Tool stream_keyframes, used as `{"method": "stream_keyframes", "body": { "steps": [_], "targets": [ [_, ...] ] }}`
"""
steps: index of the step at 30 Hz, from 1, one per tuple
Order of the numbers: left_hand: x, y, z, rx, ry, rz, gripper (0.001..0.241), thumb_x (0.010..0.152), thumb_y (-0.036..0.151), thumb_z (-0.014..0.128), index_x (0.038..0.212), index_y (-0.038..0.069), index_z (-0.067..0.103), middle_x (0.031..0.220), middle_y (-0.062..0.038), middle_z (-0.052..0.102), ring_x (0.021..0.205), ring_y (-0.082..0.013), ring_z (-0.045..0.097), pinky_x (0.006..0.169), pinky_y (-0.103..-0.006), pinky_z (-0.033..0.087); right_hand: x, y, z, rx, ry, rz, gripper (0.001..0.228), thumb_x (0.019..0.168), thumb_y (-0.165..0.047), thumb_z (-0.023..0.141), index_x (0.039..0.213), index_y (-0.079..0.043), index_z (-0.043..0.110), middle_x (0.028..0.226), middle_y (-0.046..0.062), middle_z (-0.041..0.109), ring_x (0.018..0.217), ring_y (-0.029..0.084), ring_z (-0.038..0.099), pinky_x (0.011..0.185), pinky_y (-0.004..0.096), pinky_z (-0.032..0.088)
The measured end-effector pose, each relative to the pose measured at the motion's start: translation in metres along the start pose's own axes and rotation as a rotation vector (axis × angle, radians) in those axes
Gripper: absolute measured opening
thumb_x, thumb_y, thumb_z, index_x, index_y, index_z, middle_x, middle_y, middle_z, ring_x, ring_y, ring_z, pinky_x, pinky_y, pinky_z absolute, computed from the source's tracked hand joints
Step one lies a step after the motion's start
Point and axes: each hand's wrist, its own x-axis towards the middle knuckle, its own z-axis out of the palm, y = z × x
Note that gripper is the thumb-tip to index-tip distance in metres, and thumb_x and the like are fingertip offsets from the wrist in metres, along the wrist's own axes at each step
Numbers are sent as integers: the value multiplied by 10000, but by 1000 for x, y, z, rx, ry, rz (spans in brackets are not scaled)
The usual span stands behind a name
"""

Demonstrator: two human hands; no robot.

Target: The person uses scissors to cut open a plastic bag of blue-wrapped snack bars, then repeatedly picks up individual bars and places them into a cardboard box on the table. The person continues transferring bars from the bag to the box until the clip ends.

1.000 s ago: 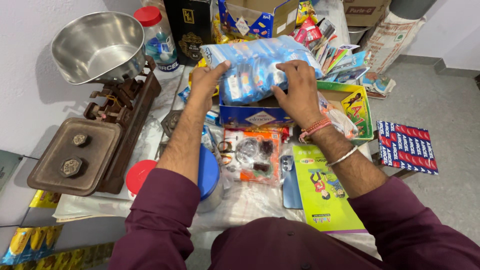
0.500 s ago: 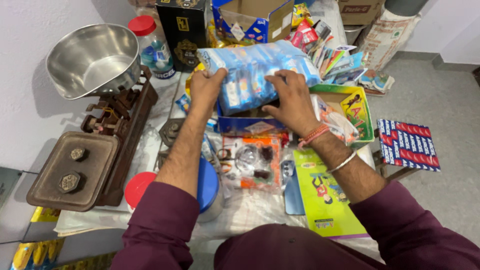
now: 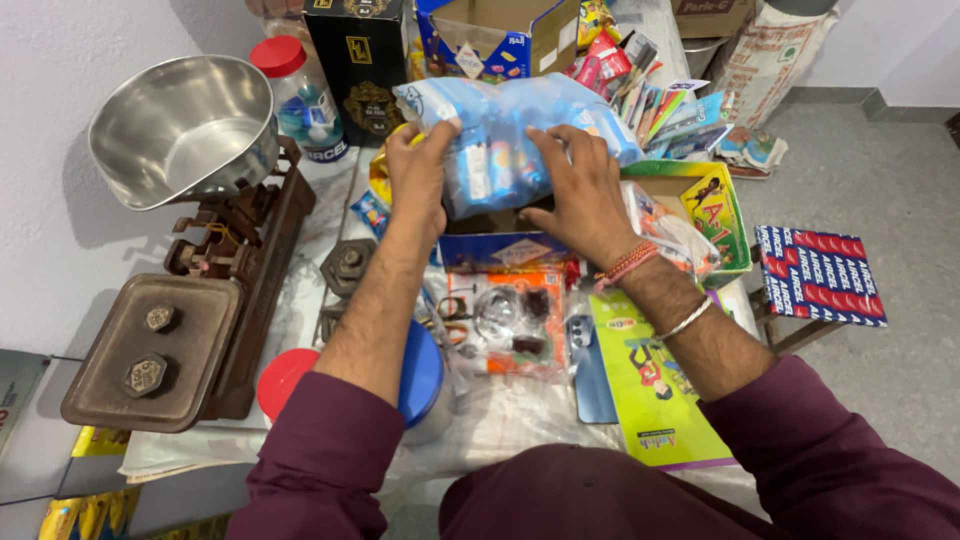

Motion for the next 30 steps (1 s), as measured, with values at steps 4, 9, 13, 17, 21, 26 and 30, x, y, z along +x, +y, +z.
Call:
{"method": "stream_keyframes", "body": {
  "steps": [4,9,13,17,21,26,30],
  "targets": [
    [-9,8,8,-222,-77,-177,283,841,153,766,1064,14,660,961,-60,700,866,-181,675,810,-336,562,5,-9,-5,-51,26,24,1049,582,-138,891,1517,-87,419,1403,201,466,1267,428,446,1003,557,373],
    [-17,19,21,-307,-152,-192,278,851,144,739,1088,30,651,983,-57,699,900,-193,689,857,-361,584,10,-20,-11,-117,154,-24,943,686,0,781,1559,-94,438,1472,156,477,1355,375,459,1096,505,365],
    [-21,32,26,-373,-163,-183,311,864,172,730,1107,-4,650,1015,-101,706,927,-237,698,881,-414,585,14,-27,-16,-53,234,-62,889,740,-1,772,1558,-81,433,1469,153,492,1357,372,474,1107,492,355],
    [-29,48,28,-442,-183,-118,388,880,195,732,1191,-5,614,1115,-115,692,1041,-249,690,976,-421,569,21,-35,-23,20,273,-109,833,782,7,757,1550,-99,451,1481,141,522,1363,367,510,1140,480,383],
    [-38,62,33,-479,-187,-54,479,891,218,735,1292,49,537,1213,-104,639,1141,-248,654,1021,-439,555,30,-39,-32,92,338,-210,723,845,-69,827,1502,-157,538,1472,140,567,1320,370,576,1118,473,455],
    [-40,77,33,-445,-212,43,536,917,271,756,1352,61,523,1258,-86,624,1190,-223,623,1054,-410,524,45,-45,-37,233,401,-232,610,855,-33,799,1417,-143,589,1467,176,587,1313,392,609,1121,467,500],
    [-38,80,33,-390,-204,130,579,927,323,796,1360,64,512,1260,-74,621,1183,-194,619,1047,-382,521,46,-54,-35,337,450,-217,578,852,-32,804,1380,-131,591,1471,180,580,1358,383,595,1138,457,492]
  ]
}}
